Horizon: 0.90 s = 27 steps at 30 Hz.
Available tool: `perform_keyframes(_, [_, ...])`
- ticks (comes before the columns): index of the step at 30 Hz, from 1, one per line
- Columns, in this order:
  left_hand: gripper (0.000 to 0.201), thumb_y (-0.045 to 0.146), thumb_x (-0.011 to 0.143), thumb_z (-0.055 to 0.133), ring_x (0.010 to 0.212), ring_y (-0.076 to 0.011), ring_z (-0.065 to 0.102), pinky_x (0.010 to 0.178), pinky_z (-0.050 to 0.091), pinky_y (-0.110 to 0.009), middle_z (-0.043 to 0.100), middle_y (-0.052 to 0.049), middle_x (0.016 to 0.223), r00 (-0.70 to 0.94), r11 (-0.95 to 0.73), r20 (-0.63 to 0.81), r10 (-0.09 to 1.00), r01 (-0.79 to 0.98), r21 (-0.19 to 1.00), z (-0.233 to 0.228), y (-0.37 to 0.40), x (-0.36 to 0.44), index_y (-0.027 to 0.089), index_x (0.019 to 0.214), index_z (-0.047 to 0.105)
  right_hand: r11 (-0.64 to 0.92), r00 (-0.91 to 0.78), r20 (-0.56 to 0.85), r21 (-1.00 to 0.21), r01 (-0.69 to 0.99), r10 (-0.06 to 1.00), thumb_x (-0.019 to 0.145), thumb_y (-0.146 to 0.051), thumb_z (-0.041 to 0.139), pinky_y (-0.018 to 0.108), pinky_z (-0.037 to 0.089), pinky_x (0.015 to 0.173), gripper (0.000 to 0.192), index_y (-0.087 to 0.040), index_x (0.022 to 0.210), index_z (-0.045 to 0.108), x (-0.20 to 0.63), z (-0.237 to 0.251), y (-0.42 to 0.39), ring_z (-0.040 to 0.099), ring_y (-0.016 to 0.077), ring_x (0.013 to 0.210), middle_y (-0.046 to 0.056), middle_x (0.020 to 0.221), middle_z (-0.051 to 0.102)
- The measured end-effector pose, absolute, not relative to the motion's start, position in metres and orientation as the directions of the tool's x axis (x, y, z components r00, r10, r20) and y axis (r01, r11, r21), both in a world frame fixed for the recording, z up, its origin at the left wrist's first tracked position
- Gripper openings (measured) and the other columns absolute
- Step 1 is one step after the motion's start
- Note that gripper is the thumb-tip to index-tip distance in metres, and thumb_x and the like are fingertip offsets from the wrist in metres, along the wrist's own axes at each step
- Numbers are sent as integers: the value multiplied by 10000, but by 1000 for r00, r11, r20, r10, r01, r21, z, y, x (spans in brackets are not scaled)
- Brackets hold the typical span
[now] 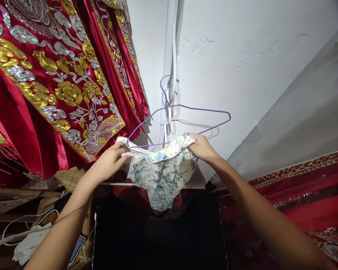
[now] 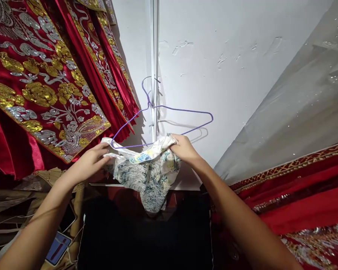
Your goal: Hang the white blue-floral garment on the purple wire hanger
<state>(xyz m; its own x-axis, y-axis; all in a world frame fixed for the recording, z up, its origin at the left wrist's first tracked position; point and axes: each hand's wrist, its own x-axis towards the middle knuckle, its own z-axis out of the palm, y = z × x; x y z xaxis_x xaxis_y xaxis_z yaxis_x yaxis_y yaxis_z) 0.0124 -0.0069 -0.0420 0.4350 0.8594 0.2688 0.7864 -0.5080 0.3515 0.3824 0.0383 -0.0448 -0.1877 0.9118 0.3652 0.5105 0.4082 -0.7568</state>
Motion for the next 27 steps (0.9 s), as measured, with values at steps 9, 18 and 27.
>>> perform_keyframes(9, [279, 345, 951, 511, 1296, -332, 526, 1082, 442, -479, 530, -169, 1394, 450, -607, 463, 764, 745, 277, -4, 25, 54, 191, 718, 507, 417, -276, 323, -800, 431, 905, 665, -127, 514, 274, 411, 672, 202, -179, 792, 662, 372, -40, 16, 606, 196, 778, 6, 767, 666])
perform_keyframes(18, [504, 60, 918, 409, 1058, -240, 578, 968, 479, -413, 664, -95, 1127, 407, -708, 678, 612, 664, 241, -2, 45, 71, 178, 1398, 508, 382, -125, 365, -818, 430, 923, 675, -78, 595, 357, 520, 768, 910, -301, 1531, 378, 379, -33, -9, 669, 250, 870, 24, 917, 695])
perform_keyframes(27, [308, 175, 970, 439, 1082, -241, 598, 971, 481, -394, 613, -113, 1170, 349, -664, 709, 614, 713, 224, 22, 49, 57, 184, 1186, 658, 191, 118, 303, -811, 554, 946, 643, -361, 849, 416, 544, 782, 465, -170, 1059, 765, 466, 20, 7, 694, 338, 989, 153, 1085, 753])
